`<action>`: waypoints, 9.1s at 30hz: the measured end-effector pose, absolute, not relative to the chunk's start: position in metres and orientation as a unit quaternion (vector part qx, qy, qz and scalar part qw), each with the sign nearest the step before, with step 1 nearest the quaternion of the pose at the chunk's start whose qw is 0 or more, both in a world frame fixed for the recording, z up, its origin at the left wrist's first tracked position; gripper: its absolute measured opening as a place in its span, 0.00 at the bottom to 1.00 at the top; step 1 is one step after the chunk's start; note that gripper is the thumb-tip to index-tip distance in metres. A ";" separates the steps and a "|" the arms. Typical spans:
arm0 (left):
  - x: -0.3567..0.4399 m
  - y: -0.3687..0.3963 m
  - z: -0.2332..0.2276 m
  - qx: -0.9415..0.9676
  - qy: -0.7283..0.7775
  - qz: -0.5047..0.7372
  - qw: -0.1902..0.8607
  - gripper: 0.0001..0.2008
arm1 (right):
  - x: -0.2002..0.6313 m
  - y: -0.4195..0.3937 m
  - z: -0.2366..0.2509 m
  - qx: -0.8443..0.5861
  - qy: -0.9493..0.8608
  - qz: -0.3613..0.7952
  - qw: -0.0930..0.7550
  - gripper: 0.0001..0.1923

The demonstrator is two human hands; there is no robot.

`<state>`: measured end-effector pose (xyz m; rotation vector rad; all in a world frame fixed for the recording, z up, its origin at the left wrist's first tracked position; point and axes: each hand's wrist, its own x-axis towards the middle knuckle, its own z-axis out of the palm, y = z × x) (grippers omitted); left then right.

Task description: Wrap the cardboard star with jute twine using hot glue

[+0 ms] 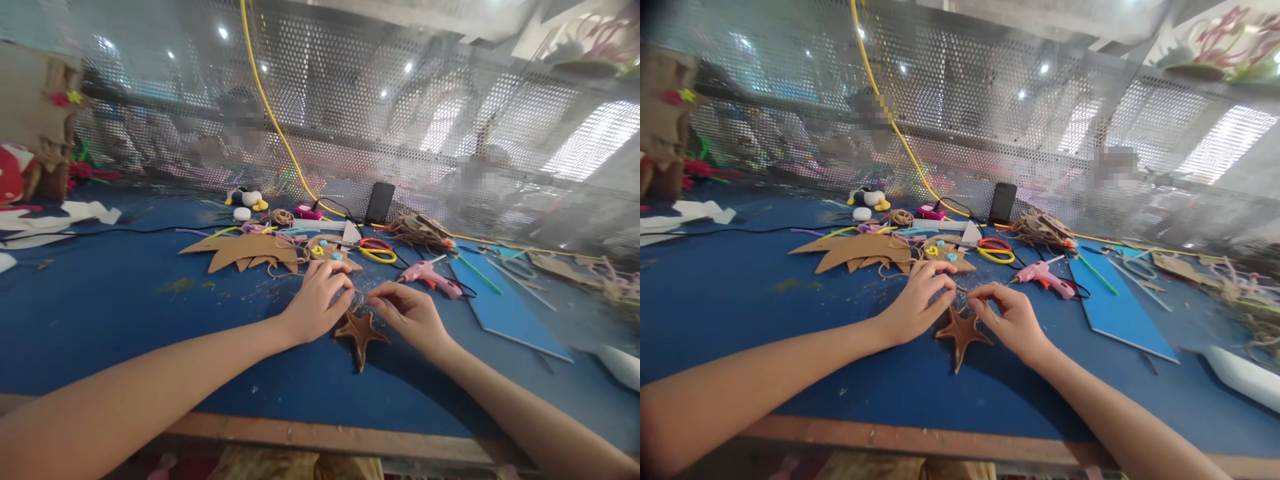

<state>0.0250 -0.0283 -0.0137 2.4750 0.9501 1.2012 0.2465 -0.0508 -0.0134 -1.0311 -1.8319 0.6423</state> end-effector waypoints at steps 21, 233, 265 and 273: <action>0.026 -0.033 -0.015 0.861 0.336 0.372 0.083 0.07 | 0.248 -0.045 -0.014 -0.360 -0.800 0.197 0.438 0.11; -0.013 -0.048 -0.016 0.943 0.165 0.289 -0.020 0.10 | 0.308 -0.018 -0.003 -0.339 -0.867 -0.214 0.298 0.12; -0.013 -0.049 -0.017 0.940 0.166 0.296 -0.017 0.09 | 0.316 -0.017 0.006 -0.326 -0.835 -0.359 0.262 0.11; -0.013 -0.050 -0.014 0.932 0.167 0.321 -0.009 0.09 | 0.319 -0.015 0.002 -0.466 -0.768 -0.375 0.230 0.17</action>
